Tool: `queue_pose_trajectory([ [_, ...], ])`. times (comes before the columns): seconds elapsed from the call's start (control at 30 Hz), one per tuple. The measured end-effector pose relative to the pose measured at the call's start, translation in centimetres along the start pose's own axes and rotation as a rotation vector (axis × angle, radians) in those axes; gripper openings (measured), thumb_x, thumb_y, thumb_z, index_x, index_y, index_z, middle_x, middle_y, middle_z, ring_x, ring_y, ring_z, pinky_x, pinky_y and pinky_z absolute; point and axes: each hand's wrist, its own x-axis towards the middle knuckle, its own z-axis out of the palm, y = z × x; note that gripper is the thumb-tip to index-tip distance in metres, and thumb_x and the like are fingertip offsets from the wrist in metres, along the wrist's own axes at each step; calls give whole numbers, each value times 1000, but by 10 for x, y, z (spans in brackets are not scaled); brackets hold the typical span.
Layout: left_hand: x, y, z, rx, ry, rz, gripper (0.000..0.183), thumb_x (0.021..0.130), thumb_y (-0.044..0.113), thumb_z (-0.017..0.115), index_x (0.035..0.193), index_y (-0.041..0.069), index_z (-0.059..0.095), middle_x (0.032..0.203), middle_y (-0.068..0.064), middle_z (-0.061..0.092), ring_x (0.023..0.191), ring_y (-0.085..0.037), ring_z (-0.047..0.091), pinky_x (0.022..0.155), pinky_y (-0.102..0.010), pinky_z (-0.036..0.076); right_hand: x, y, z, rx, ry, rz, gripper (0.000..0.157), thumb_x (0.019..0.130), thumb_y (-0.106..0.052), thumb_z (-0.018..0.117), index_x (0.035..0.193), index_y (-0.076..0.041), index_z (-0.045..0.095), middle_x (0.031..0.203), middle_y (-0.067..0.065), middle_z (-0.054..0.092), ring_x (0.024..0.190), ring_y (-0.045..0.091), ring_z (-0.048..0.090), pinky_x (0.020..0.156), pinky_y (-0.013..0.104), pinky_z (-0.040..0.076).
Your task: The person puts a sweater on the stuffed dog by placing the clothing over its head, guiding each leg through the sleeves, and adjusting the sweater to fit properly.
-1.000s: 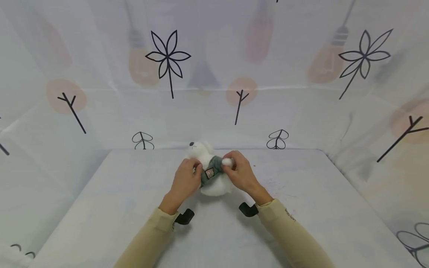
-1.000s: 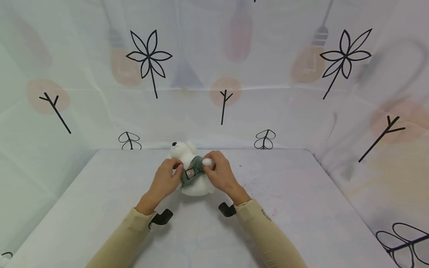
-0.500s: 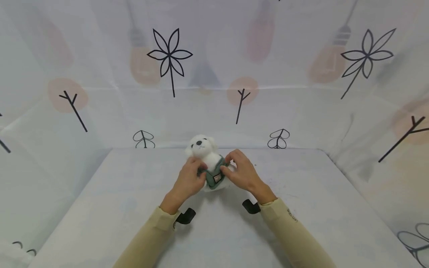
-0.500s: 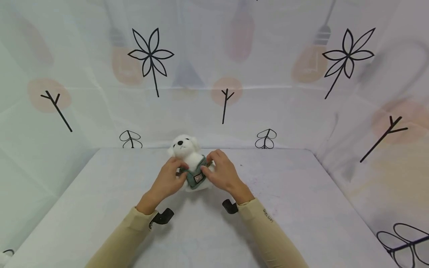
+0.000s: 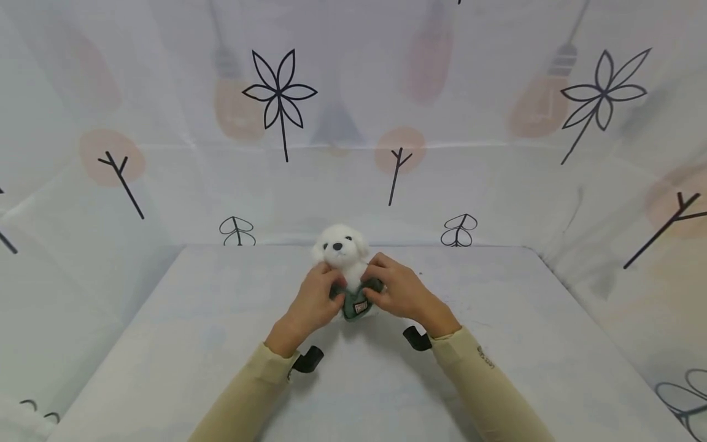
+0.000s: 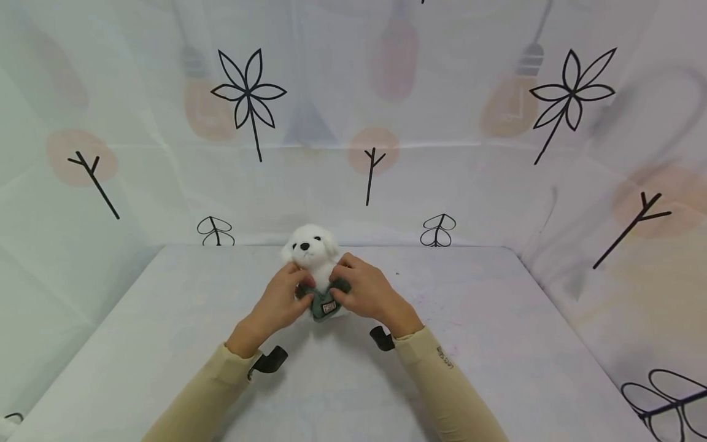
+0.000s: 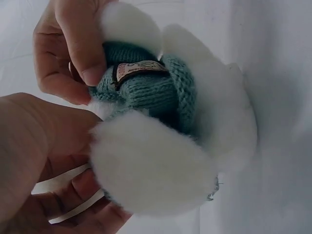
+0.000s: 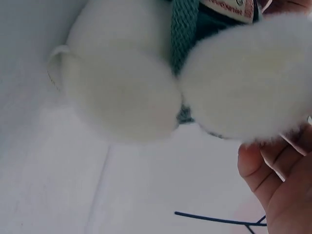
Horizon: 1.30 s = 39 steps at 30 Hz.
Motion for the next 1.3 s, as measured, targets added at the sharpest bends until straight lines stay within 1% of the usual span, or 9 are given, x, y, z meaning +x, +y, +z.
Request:
queue_pose_trajectory([
  [0.17, 0, 0, 2, 26, 1, 37, 15, 76, -2, 73, 82, 7, 63, 90, -4, 51, 83, -21, 50, 75, -36, 44, 0, 0, 1, -74, -44, -30, 12, 83, -18, 71, 90, -18, 61, 96, -6, 47, 79, 7, 45, 67, 26, 44],
  [0.33, 0, 2, 2, 38, 16, 112, 9, 79, -1, 70, 82, 5, 64, 88, -4, 52, 81, -23, 49, 74, -36, 43, 0, 1, 1, -103, -38, -36, 10, 82, -12, 65, 85, -18, 57, 92, -7, 45, 79, 8, 43, 65, 26, 42],
  [0.43, 0, 2, 3, 68, 29, 144, 12, 78, 2, 73, 84, 7, 63, 89, -3, 53, 82, -23, 49, 73, -35, 44, -1, 2, 0, -107, -39, -31, 8, 83, -11, 62, 85, -17, 56, 89, -7, 45, 78, 8, 43, 64, 26, 41],
  [0.6, -3, 2, 5, 140, 27, 145, 21, 74, 7, 79, 87, 12, 63, 89, -1, 54, 85, -21, 49, 71, -33, 46, 0, 3, -2, -69, -70, -8, 9, 91, -10, 57, 87, -17, 53, 86, -7, 44, 74, 7, 43, 62, 24, 41],
  [0.77, -4, 2, 6, 165, 7, 129, 15, 76, 0, 72, 82, 11, 63, 87, -2, 50, 83, -22, 45, 71, -33, 44, 0, 3, -4, -4, -91, 36, 8, 97, -11, 50, 91, -16, 48, 78, -7, 44, 67, 7, 42, 57, 24, 40],
  [0.83, -3, 1, 6, 168, 1, 131, 15, 78, -1, 69, 83, 10, 60, 87, -2, 49, 82, -21, 44, 71, -33, 43, 0, 4, -5, -7, -92, 53, 7, 99, -12, 48, 92, -15, 46, 75, -6, 44, 64, 7, 42, 56, 24, 40],
  [0.97, -2, 2, 6, 137, 4, 109, 13, 85, -2, 62, 89, 9, 54, 84, -3, 50, 77, -20, 45, 67, -33, 42, 0, 6, -5, -30, -67, 83, 6, 100, -13, 46, 95, -14, 43, 71, -6, 44, 60, 9, 42, 54, 25, 39],
  [1.1, 0, 2, 9, 72, 39, 47, 11, 89, -1, 55, 92, 9, 51, 81, -3, 51, 74, -19, 46, 65, -33, 42, 0, 7, -5, -16, -19, 96, 7, 100, -12, 47, 97, -11, 41, 66, -5, 43, 55, 9, 41, 52, 26, 37],
  [1.3, 1, -1, 11, -106, 105, 24, 16, 83, -3, 59, 95, 6, 53, 87, -4, 53, 80, -19, 49, 71, -34, 45, -1, 9, -4, 41, -12, 122, 5, 99, -13, 49, 98, -11, 44, 64, -6, 44, 54, 9, 42, 50, 26, 37],
])
